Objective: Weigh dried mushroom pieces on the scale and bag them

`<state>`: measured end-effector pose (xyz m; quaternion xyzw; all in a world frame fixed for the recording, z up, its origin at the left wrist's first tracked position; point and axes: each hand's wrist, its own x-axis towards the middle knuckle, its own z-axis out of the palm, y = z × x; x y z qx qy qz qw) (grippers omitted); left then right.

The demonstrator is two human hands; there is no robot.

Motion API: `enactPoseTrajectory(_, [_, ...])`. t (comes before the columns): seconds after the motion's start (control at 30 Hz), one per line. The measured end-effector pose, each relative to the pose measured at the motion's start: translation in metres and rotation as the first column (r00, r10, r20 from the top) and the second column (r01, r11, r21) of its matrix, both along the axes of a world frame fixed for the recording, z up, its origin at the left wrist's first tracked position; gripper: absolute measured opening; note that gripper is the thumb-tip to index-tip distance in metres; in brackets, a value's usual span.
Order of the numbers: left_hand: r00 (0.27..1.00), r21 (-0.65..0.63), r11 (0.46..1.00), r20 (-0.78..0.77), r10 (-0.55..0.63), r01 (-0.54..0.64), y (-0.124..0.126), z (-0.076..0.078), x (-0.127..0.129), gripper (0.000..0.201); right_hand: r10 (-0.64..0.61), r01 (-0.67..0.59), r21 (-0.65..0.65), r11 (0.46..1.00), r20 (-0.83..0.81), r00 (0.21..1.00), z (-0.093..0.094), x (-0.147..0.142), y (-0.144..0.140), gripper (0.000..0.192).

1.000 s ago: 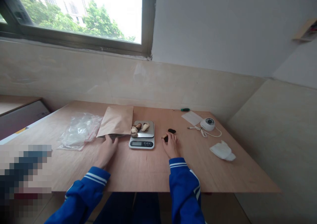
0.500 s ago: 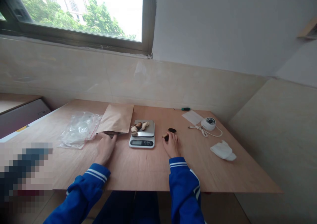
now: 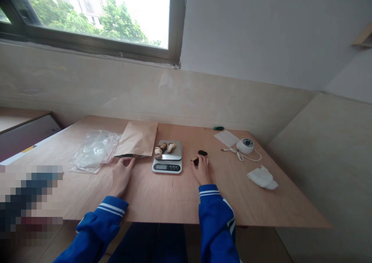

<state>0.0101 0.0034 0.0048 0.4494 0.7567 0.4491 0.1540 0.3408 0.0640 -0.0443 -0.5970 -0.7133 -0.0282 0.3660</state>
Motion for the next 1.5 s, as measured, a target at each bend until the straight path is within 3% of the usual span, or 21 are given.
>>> enactPoseTrajectory(0.13, [0.997,-0.017,1.000,-0.079,0.015,-0.016,0.002,0.000,0.003,0.043,0.011,-0.012,-0.008,1.000,-0.005,1.000,0.000,0.000,0.001,0.032])
enactPoseTrajectory(0.27, [0.989,-0.115,0.993,-0.147,-0.015,-0.002,0.007,-0.001,0.005,0.041,0.034,-0.034,-0.013,0.999,0.006,0.999,0.000,-0.001,-0.001,0.037])
enactPoseTrajectory(0.4, [0.989,-0.118,0.993,-0.151,-0.010,-0.007,0.008,0.001,0.006,0.037,0.066,-0.065,-0.030,0.997,0.033,0.997,0.005,-0.004,-0.005,0.045])
enactPoseTrajectory(0.53, [0.996,-0.077,0.997,-0.086,-0.004,-0.002,0.001,0.007,0.007,0.036,0.102,-0.097,0.059,0.994,-0.092,0.990,0.021,-0.022,-0.005,0.038])
enactPoseTrajectory(0.63, [1.000,-0.069,0.997,0.002,-0.018,0.018,-0.011,0.009,0.007,0.039,0.193,-0.184,0.090,0.979,-0.113,0.975,0.044,-0.053,0.001,0.036])
enactPoseTrajectory(0.73, [0.997,-0.087,0.996,0.071,-0.031,0.037,-0.027,0.009,0.005,0.042,0.306,-0.306,-0.015,0.952,-0.001,0.952,0.071,-0.093,0.012,0.038])
enactPoseTrajectory(0.83, [0.996,-0.108,0.993,0.083,-0.032,0.041,-0.042,0.009,0.002,0.043,0.355,-0.326,-0.193,0.925,0.141,0.924,0.091,-0.122,0.026,0.043])
enactPoseTrajectory(1.0, [0.996,-0.114,0.990,0.038,-0.080,0.084,-0.050,0.006,0.001,0.041,0.390,-0.286,-0.382,0.879,0.231,0.891,0.094,-0.133,0.044,0.036])
enactPoseTrajectory(1.13, [0.998,-0.063,0.998,-0.056,-0.026,0.022,-0.041,0.000,0.004,0.043,0.374,-0.291,-0.317,0.902,0.242,0.895,0.088,-0.133,0.047,0.026])
enactPoseTrajectory(1.3, [0.981,-0.063,0.998,-0.191,-0.020,0.008,-0.025,-0.001,0.004,0.049,0.213,-0.206,-0.063,0.976,0.127,0.969,0.099,-0.129,0.046,0.026])
enactPoseTrajectory(1.4, [0.959,-0.108,0.994,-0.284,0.003,-0.035,-0.016,0.002,0.003,0.051,0.085,-0.088,0.046,0.995,0.049,0.995,0.102,-0.108,0.043,0.029])
enactPoseTrajectory(1.5, [0.949,-0.177,0.983,-0.314,-0.014,-0.044,-0.011,0.006,0.001,0.044,-0.027,0.022,0.087,0.996,0.059,0.998,0.089,-0.068,0.034,0.030])
